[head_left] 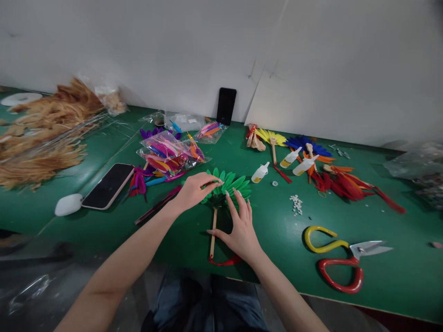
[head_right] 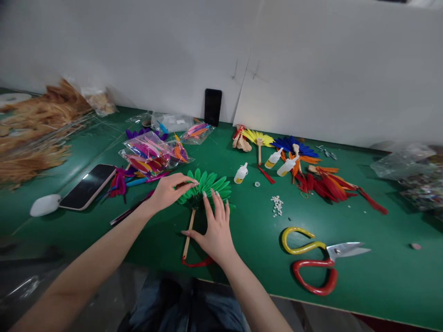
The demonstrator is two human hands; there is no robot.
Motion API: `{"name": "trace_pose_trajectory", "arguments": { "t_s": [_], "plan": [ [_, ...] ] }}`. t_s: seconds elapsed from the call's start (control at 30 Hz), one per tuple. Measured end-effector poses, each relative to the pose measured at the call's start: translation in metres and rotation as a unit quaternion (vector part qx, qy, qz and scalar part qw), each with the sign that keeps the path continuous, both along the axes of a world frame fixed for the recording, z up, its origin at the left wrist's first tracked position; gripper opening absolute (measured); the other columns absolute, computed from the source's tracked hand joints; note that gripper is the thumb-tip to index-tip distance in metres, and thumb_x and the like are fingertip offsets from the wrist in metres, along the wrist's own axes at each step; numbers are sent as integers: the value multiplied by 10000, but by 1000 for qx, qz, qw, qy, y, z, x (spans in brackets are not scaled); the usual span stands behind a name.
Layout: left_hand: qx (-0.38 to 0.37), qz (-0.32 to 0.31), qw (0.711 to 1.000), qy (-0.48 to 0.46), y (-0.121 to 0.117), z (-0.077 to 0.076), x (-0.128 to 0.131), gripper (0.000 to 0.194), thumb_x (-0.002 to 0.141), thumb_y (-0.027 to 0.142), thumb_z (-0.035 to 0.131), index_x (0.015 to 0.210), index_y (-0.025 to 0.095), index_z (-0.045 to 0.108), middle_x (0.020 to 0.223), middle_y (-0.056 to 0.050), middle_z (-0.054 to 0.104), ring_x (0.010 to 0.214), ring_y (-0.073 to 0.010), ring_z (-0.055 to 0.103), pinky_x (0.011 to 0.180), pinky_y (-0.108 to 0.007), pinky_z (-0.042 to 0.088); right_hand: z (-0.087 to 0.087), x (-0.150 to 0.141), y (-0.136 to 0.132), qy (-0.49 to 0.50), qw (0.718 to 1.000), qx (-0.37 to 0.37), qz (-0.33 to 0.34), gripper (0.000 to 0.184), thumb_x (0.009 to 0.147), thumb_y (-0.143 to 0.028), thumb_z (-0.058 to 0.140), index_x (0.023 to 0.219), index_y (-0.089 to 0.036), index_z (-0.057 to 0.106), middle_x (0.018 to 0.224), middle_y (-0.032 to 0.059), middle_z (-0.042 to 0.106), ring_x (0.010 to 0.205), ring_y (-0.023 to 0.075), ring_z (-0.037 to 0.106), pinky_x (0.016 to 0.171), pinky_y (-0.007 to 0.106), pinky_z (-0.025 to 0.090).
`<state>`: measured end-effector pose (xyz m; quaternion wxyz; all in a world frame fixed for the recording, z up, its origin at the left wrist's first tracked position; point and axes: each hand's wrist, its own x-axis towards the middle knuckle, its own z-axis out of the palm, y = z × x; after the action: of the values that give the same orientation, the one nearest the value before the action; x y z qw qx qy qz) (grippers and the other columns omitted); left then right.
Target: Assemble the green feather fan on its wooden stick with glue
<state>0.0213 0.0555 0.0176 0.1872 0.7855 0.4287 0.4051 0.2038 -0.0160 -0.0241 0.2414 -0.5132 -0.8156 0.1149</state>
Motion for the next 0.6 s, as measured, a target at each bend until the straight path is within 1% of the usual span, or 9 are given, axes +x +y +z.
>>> {"name": "trace_pose_trajectory", "arguments": {
  "t_s": [0.2,0.33,0.6],
  "plan": [
    [19,-14,999,40,1,-3,-3,163,871,263,526,942,205,661,822,-35,674,760,-148,626,681,-262,504,0,0,0,2,1000,0,1,954,719,-650,544,1448,-240,85,1484,111,168,1366,317,150,1073,563,176],
    [23,-20,998,55,2,-1,-7,159,875,252,523,946,198,654,816,-33,662,760,-141,615,681,-259,494,1,0,-1,2,1000,-3,0,946,720,-651,542,1446,-236,101,1486,108,161,1370,304,143,1083,548,167],
    [17,-27,996,78,3,4,-13,161,879,258,514,946,208,651,808,-33,658,746,-141,611,676,-265,496,2,0,0,-1,1000,-1,-1,941,715,-641,556,1446,-256,105,1483,107,176,1362,323,162,1066,570,185]
  ]
}}
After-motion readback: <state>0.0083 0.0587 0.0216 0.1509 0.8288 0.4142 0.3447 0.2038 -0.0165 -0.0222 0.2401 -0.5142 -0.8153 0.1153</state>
